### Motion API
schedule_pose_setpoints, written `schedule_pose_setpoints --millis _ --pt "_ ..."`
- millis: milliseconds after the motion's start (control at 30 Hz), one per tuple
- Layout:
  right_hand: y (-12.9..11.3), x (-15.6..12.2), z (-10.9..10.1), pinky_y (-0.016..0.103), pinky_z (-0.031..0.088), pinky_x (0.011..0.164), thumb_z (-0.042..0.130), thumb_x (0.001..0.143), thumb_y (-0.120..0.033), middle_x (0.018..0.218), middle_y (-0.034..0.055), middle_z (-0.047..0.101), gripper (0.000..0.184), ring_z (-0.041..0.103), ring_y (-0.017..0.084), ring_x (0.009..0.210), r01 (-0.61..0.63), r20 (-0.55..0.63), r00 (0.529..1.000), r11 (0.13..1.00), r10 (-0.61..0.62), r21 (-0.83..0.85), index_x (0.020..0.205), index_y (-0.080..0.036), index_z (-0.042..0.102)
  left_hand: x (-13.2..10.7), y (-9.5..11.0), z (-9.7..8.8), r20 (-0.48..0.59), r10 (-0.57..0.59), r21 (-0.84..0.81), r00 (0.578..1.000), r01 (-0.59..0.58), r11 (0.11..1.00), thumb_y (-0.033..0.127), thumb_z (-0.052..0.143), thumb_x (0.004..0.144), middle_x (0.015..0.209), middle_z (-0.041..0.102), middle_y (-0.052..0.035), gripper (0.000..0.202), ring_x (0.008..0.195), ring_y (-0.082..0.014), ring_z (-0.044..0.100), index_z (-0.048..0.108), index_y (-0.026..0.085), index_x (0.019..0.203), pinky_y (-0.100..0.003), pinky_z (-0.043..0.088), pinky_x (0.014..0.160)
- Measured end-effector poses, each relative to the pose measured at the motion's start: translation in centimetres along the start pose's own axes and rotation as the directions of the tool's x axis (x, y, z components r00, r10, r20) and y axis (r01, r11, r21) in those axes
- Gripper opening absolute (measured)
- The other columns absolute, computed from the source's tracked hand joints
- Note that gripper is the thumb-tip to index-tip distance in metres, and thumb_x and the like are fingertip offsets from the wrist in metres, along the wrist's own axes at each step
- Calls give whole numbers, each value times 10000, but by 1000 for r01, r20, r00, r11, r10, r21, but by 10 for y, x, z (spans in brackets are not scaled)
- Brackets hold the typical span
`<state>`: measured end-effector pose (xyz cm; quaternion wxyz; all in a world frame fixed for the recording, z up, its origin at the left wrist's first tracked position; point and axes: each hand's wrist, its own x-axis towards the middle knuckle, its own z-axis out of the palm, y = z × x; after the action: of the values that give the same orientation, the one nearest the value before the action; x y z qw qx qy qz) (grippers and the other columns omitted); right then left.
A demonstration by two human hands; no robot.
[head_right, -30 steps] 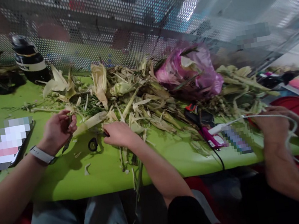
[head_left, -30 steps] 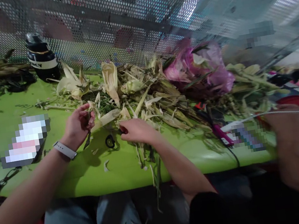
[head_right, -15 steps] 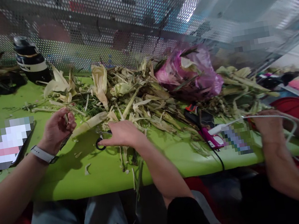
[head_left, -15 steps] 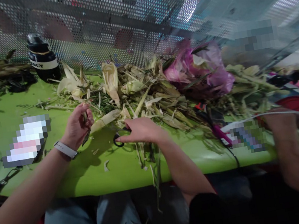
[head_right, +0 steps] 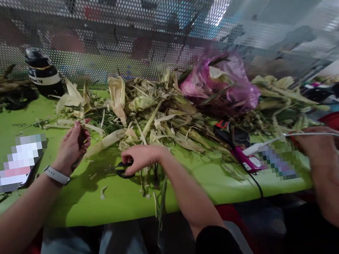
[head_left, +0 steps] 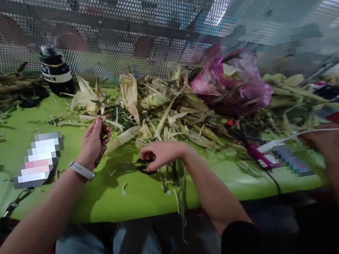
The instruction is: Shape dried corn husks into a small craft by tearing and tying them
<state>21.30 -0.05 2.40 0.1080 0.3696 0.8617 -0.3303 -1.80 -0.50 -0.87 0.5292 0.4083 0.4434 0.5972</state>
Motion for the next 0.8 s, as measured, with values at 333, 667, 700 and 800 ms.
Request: schedule_pose_setpoints --millis 333,667,700,800 --pt "11 -5 -3 315 463 810 742 671 -404 933 38 617 392 576 167 849 400 -618 773 865 -140 304 963 -188 595 -5 1 3 59 -56 -191 997 66 979 508 712 781 681 550 24 358 551 -66 496 567 180 790 -197 393 490" --pt "13 17 6 307 441 719 677 681 -402 887 53 613 338 539 169 771 191 -744 666 976 -47 109 909 -164 603 -5 1 4 64 -26 -288 998 44 957 468 687 823 639 582 20 331 514 -64 515 566 163 783 -172 403 472" --pt "13 18 6 309 440 710 678 677 -409 876 53 614 340 535 169 758 185 -753 657 977 -43 106 902 -165 603 -5 1 3 58 -21 -297 998 37 954 469 692 818 636 583 19 333 510 -63 515 570 160 786 -170 403 470" --pt "15 21 7 312 440 698 682 674 -418 853 53 620 338 528 168 737 178 -791 611 980 -36 93 890 -170 604 -6 2 4 53 -23 -307 998 39 951 462 692 819 627 580 18 326 497 -62 508 581 156 797 -162 395 457"
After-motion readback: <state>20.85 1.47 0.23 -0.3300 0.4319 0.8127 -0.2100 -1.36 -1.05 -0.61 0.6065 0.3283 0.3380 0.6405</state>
